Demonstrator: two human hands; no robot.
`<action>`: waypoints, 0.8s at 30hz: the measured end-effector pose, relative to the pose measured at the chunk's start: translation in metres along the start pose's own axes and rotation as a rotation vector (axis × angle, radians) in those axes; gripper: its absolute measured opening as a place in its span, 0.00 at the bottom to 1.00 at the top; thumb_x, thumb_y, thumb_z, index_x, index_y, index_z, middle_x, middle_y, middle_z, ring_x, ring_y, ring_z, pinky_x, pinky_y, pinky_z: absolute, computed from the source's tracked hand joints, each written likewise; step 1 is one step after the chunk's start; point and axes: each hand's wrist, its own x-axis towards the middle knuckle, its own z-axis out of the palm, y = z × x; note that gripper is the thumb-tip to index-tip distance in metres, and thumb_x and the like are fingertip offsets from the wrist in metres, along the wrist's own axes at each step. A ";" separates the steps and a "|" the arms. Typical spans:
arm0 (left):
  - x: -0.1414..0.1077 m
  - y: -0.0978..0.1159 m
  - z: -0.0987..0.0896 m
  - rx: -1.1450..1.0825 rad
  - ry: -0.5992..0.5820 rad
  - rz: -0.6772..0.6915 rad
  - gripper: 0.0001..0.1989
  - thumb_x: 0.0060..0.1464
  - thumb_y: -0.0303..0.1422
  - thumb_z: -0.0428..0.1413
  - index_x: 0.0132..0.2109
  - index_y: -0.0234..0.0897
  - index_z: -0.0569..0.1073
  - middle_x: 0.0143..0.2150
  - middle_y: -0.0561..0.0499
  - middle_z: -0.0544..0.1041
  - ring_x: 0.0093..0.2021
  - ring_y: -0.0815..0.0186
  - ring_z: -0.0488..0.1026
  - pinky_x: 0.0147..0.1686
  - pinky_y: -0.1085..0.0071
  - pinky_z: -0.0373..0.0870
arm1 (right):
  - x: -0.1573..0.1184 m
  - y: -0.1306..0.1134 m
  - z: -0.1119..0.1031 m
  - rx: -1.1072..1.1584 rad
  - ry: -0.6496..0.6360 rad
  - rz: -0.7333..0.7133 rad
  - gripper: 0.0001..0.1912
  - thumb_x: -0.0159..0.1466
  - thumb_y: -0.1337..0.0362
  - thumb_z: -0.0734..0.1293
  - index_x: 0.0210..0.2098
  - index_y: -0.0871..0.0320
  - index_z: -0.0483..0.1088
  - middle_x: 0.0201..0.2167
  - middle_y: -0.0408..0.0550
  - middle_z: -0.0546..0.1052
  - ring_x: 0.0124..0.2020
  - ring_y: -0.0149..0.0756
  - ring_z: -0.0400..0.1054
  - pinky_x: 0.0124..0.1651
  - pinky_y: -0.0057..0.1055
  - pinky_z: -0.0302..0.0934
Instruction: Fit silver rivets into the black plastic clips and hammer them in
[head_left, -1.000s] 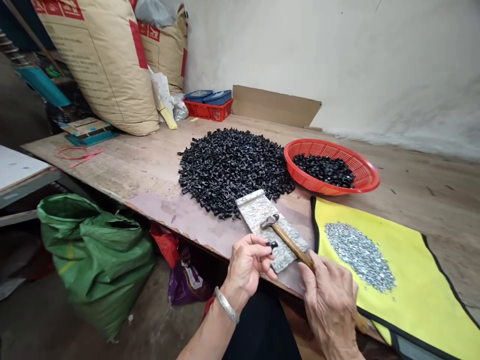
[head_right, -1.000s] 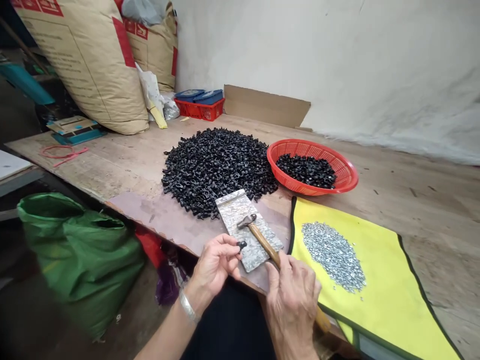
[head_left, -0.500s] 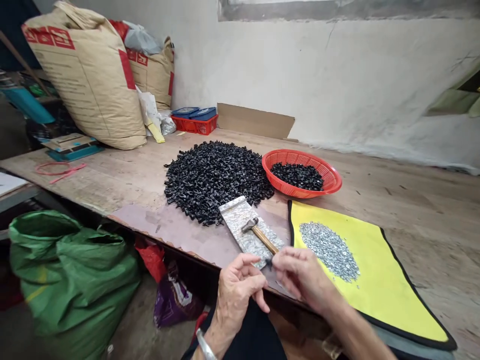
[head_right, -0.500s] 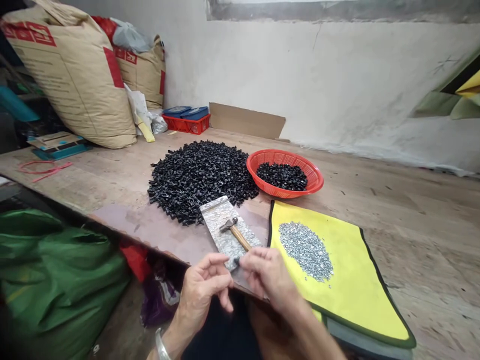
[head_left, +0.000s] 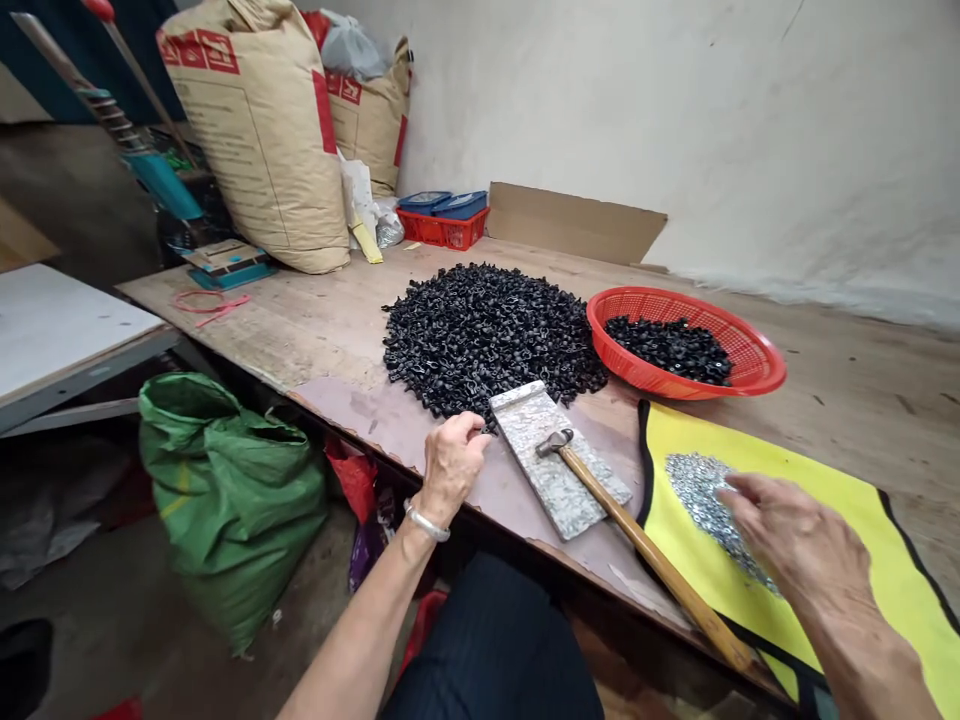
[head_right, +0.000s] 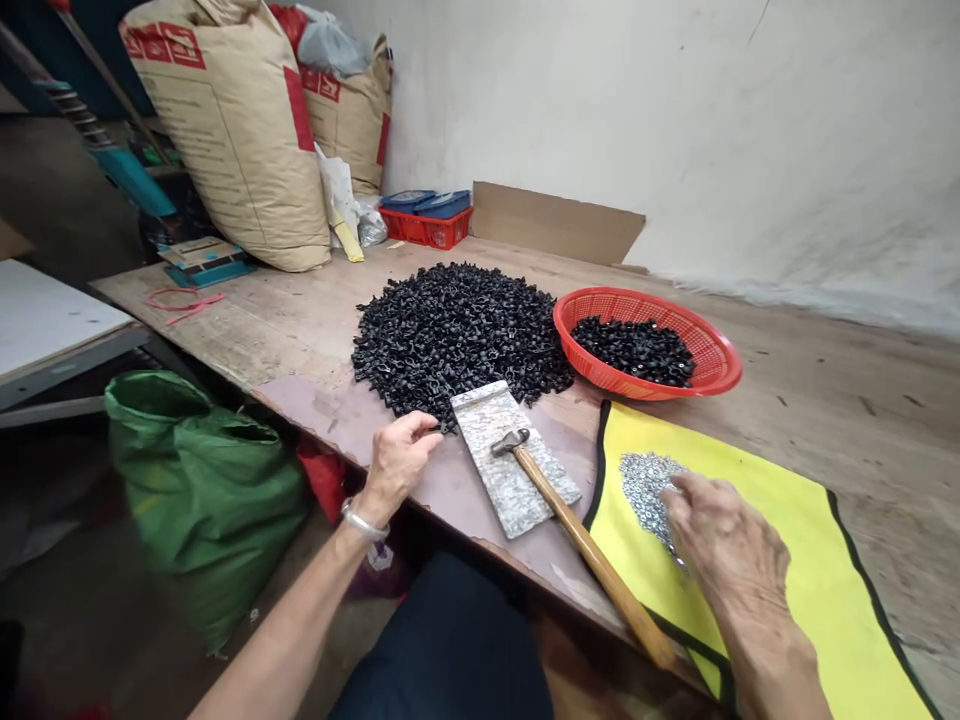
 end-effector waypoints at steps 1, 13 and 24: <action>0.006 0.002 0.003 0.123 -0.035 0.048 0.06 0.48 0.31 0.55 0.36 0.39 0.75 0.34 0.51 0.77 0.34 0.65 0.72 0.35 0.73 0.64 | -0.002 0.014 0.004 -0.075 -0.005 -0.043 0.11 0.49 0.59 0.68 0.29 0.56 0.78 0.32 0.57 0.78 0.21 0.37 0.64 0.23 0.36 0.51; 0.016 0.001 0.031 0.442 -0.103 0.117 0.06 0.50 0.31 0.55 0.36 0.38 0.74 0.33 0.46 0.75 0.33 0.60 0.72 0.29 0.69 0.58 | -0.016 0.029 0.015 -0.388 -0.245 -0.278 0.12 0.62 0.65 0.56 0.29 0.57 0.69 0.33 0.49 0.75 0.26 0.37 0.68 0.27 0.31 0.52; -0.012 -0.008 0.016 0.164 -0.005 0.152 0.04 0.50 0.29 0.56 0.28 0.37 0.72 0.28 0.53 0.71 0.30 0.69 0.68 0.32 0.74 0.62 | -0.005 0.040 0.020 -0.337 -0.201 -0.373 0.10 0.57 0.69 0.62 0.20 0.55 0.65 0.20 0.45 0.72 0.17 0.32 0.62 0.20 0.28 0.45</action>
